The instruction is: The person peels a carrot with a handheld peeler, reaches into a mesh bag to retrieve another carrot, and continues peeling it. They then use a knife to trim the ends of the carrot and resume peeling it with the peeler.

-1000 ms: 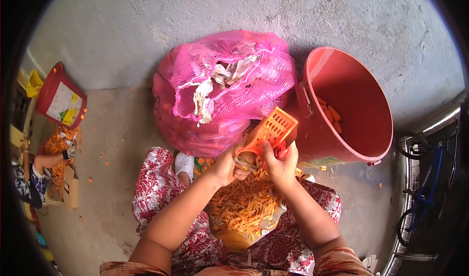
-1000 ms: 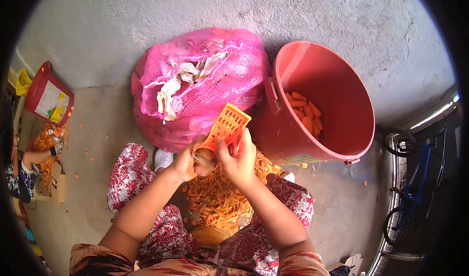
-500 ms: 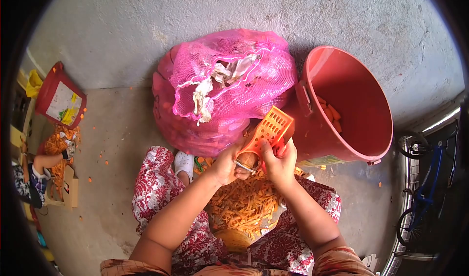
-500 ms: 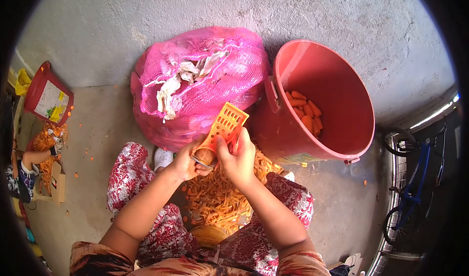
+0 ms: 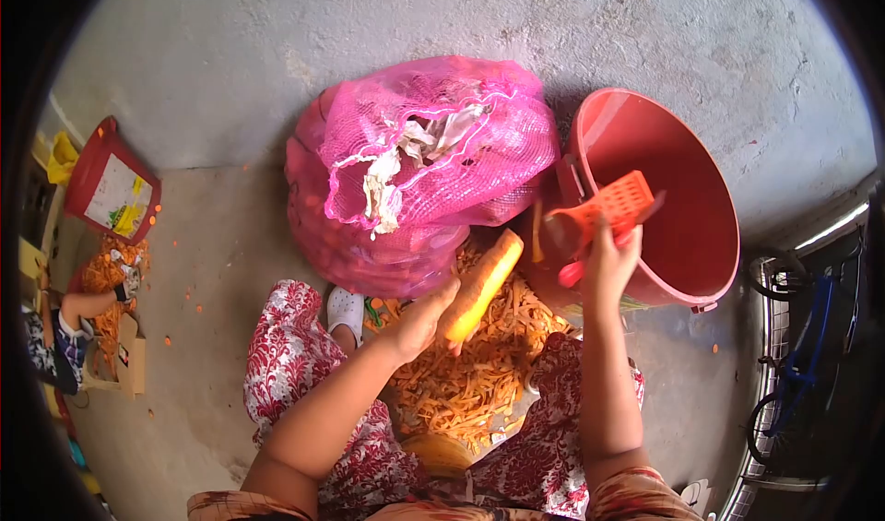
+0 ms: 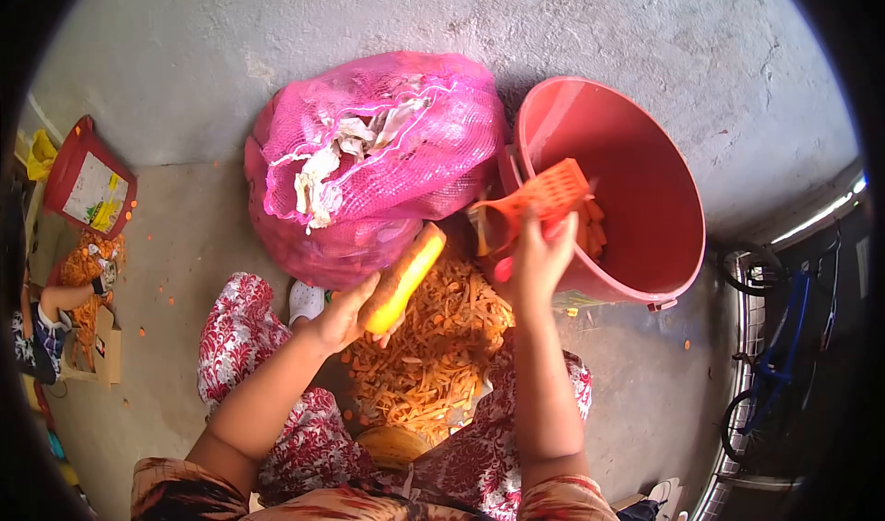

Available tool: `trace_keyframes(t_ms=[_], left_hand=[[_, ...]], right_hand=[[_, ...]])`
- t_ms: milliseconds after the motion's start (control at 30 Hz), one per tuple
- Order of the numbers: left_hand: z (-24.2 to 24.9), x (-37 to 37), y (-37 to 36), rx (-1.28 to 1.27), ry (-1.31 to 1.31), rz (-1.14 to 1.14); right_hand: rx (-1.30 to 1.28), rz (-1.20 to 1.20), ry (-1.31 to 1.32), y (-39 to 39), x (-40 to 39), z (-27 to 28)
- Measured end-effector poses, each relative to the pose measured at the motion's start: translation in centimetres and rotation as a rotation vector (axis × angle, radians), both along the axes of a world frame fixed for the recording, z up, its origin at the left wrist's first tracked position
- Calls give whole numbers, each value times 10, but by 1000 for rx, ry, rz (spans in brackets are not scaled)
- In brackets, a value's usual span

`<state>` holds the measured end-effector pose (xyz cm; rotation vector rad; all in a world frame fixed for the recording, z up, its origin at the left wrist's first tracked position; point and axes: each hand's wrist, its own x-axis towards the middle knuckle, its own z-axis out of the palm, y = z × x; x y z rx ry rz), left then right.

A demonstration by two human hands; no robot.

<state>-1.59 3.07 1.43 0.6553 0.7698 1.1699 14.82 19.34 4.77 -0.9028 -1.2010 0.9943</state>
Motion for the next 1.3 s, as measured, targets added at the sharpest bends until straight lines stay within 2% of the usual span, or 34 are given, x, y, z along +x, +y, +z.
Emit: trace_keyframes(t_ms=[67, 100, 167, 200, 300, 367, 467, 567, 700, 767, 833, 900, 967, 1033, 1100, 1167, 1300], left_hand=[[-2, -2, 5, -22, -67, 28], [-3, -4, 7, -33, -101, 42], [-6, -5, 10, -66, -149, 70], [-5, -5, 11, -77, -139, 90], [-6, -3, 12, -48, -133, 78], [-6, -2, 13, -50, -122, 88], [-8, -1, 13, -69, -110, 124], [-14, -4, 15, -22, -137, 108], [-6, 0, 13, -23, -107, 152], [-5, -1, 14, -12, -80, 133], [-5, -3, 15, -8, -73, 94], [1, -3, 9, 23, -18, 75], [2, -3, 6, 24, -17, 72], [-2, -3, 6, -7, -74, 87], [-14, -6, 10, -19, -149, 96], [-13, -7, 13, -6, -187, 104], [-5, -3, 13, 43, -193, 68]], right_hand=[[-192, 209, 37, -29, -16, 8], [-209, 253, 132, -33, -22, 3], [-249, 293, 115, -45, -28, 8], [-124, 239, 118, -44, -33, 5], [-247, 397, 141, -45, -26, 14], [-192, 445, 5, -56, -30, 16], [-296, 539, 11, -75, -34, 16], [-270, 570, -7, -87, -40, 15], [-191, 487, 17, -88, -41, 10], [-98, 316, -170, -69, -34, 4], [2, 92, -159, -32, -26, -3], [-131, -7, 11, -8, -16, 2], [-207, -5, 42, -3, -12, 7], [-127, 100, 49, -18, -19, 10], [-153, 230, 81, -39, -27, 14], [-80, 182, 163, -48, -34, 13], [-87, 191, 165, -45, -32, 12]])
